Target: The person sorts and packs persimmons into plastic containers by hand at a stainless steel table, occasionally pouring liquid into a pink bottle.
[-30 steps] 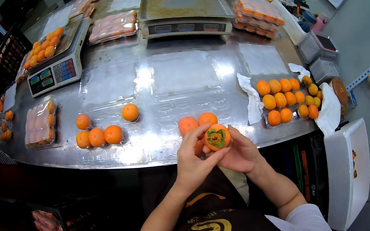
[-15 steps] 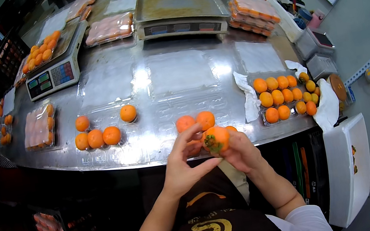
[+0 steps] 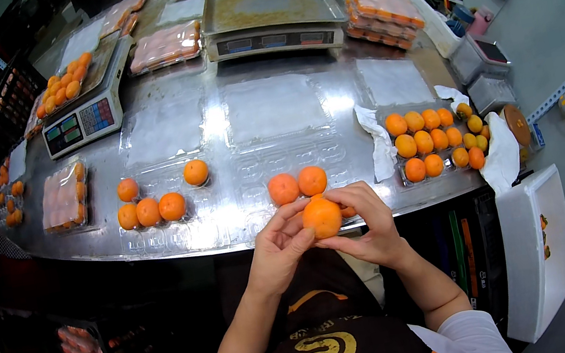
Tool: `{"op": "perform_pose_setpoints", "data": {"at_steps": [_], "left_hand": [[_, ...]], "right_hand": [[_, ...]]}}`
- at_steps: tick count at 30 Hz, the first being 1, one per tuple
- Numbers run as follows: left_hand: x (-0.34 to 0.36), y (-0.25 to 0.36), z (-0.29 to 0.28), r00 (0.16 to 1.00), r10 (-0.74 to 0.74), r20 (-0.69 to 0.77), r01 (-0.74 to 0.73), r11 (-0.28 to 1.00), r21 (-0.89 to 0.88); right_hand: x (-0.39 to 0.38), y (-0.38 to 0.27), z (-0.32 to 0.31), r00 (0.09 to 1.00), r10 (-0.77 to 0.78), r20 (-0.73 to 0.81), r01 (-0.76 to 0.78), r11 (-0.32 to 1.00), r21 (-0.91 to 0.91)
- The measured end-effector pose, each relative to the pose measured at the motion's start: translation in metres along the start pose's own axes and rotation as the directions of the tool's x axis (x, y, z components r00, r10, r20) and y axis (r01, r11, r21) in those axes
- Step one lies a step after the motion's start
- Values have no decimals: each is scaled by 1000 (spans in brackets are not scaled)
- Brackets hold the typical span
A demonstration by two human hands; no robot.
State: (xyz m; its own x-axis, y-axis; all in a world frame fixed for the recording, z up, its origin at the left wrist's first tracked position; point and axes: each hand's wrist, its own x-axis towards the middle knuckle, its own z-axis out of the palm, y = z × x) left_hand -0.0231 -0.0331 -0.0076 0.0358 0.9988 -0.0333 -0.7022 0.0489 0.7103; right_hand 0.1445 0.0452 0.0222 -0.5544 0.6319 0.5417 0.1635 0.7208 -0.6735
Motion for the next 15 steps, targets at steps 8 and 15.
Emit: {"op": "perform_pose_setpoints", "data": {"at_steps": [8,15], "left_hand": [[7,-12,-2,992,-129,-2,125,959,-255],[11,-20,-5,986,-147,80,166,919,-357]], "right_hand": [[2,-1,2,1000,17,-17,-17,1000,8],[3,-3,6,998,30,-58,-32,999,-36]]}}
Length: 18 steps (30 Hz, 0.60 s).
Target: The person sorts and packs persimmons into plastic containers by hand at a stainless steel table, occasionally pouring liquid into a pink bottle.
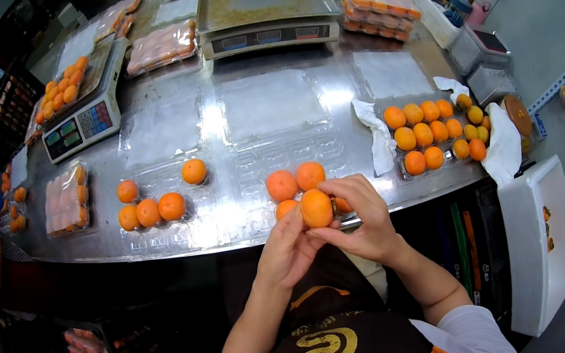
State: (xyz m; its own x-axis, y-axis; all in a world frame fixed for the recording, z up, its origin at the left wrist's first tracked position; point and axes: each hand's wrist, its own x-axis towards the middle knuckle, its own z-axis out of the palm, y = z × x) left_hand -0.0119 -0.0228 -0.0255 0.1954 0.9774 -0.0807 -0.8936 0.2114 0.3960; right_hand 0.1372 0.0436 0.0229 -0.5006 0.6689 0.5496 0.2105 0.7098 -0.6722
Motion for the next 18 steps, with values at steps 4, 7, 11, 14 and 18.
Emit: {"op": "perform_pose_setpoints", "data": {"at_steps": [4,7,11,14,18], "left_hand": [[0,-1,-1,1000,14,-27,-13,999,33],[-1,-1,5,993,104,-51,-92,975,200],[1,0,12,962,260,-82,-184,840,510],[4,5,10,978,160,-133,-107,935,338],[5,5,5,987,95,-130,-85,993,84]], "right_hand": [[0,-1,1,1000,-2,-5,2,1000,-14],[-1,1,1,999,-33,6,33,999,-43],[-4,1,5,996,-82,29,84,990,-109],[-3,-1,5,995,-95,39,100,985,-139],[2,-1,5,996,-50,73,56,996,-76]]}}
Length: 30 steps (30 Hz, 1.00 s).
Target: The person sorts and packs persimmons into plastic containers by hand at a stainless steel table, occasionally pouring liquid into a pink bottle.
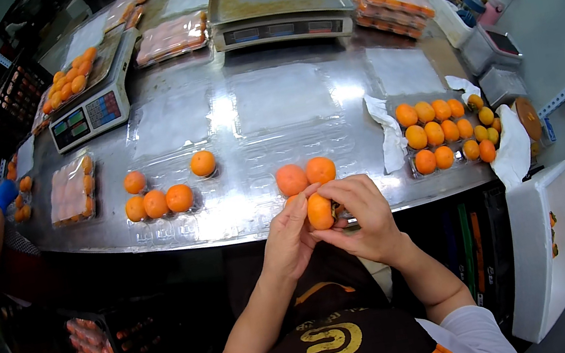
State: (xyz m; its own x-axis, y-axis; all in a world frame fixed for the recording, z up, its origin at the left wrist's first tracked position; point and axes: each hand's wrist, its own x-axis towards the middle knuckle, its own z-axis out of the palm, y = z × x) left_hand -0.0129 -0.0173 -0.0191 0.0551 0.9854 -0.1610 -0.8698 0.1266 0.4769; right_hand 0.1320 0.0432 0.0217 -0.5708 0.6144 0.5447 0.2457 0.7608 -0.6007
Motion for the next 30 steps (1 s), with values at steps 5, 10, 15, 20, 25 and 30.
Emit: {"op": "perform_pose_setpoints", "data": {"at_steps": [5,10,15,20,25,30], "left_hand": [[-8,4,-2,1000,13,12,-14,992,123],[-11,12,-11,997,74,34,-79,971,224],[-23,18,-22,984,176,-26,-150,900,410],[-31,33,-34,980,197,18,-187,893,409],[-32,61,-45,860,506,-74,-218,494,842],[-18,90,-56,549,798,249,251,-442,861]], "right_hand": [[3,2,7,1000,-23,8,23,1000,20],[5,0,15,996,-91,15,90,996,13],[12,0,29,987,-134,88,129,990,56],[20,-1,45,982,-166,84,158,983,97],[25,-1,47,985,-140,103,136,990,48],[19,16,29,993,-72,89,74,997,-19]]}}
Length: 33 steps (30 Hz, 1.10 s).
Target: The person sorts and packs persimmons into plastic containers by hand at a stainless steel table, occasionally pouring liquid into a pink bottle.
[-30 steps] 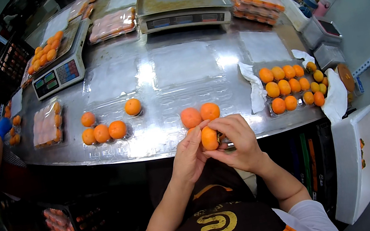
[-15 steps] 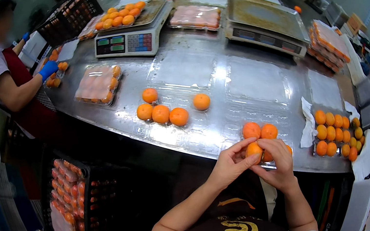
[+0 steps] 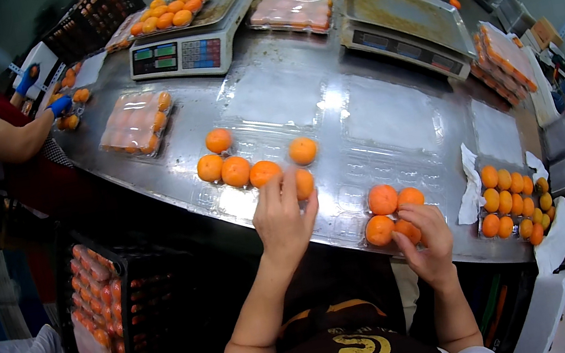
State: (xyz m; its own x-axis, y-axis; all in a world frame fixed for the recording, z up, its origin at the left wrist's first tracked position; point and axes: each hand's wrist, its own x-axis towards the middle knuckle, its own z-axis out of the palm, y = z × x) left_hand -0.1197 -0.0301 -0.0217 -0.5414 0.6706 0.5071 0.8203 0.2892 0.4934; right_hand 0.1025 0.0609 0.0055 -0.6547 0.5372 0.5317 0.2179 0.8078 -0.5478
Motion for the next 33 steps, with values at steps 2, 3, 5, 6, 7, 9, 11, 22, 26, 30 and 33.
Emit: {"op": "perform_pose_setpoints", "data": {"at_steps": [2,3,5,6,7,9,11,22,26,30,33], "left_hand": [[0,-3,9,1000,26,-16,-24,992,124],[0,-1,15,999,36,-11,-33,988,150],[4,0,20,999,40,-1,-39,972,231],[4,-1,21,999,36,22,-40,964,265],[0,0,24,998,30,48,-43,956,292],[-2,3,25,996,-3,90,-30,934,356],[-5,2,30,995,60,78,-87,911,402],[-9,23,17,987,154,53,-162,956,244],[-21,41,14,969,220,113,-222,975,0],[-35,58,18,949,272,158,-246,955,-166],[-40,68,23,932,315,180,-253,920,-300]], "right_hand": [[-4,3,-9,999,30,-21,-31,999,-27],[-6,7,-14,999,35,-39,-36,999,-32],[-12,17,-26,996,47,-78,-51,998,-47],[-15,18,-33,993,60,-106,-67,996,-67],[-20,22,-40,990,86,-116,-95,993,-75],[-27,28,-53,982,127,-141,-139,987,-81],[-36,36,-65,969,174,-175,-190,979,-80],[-49,59,-76,958,200,204,-173,975,-142],[-47,68,-72,931,162,328,-116,981,-155],[-41,75,-73,909,131,397,-90,989,-118],[-40,84,-72,919,98,382,-97,995,-23]]}}
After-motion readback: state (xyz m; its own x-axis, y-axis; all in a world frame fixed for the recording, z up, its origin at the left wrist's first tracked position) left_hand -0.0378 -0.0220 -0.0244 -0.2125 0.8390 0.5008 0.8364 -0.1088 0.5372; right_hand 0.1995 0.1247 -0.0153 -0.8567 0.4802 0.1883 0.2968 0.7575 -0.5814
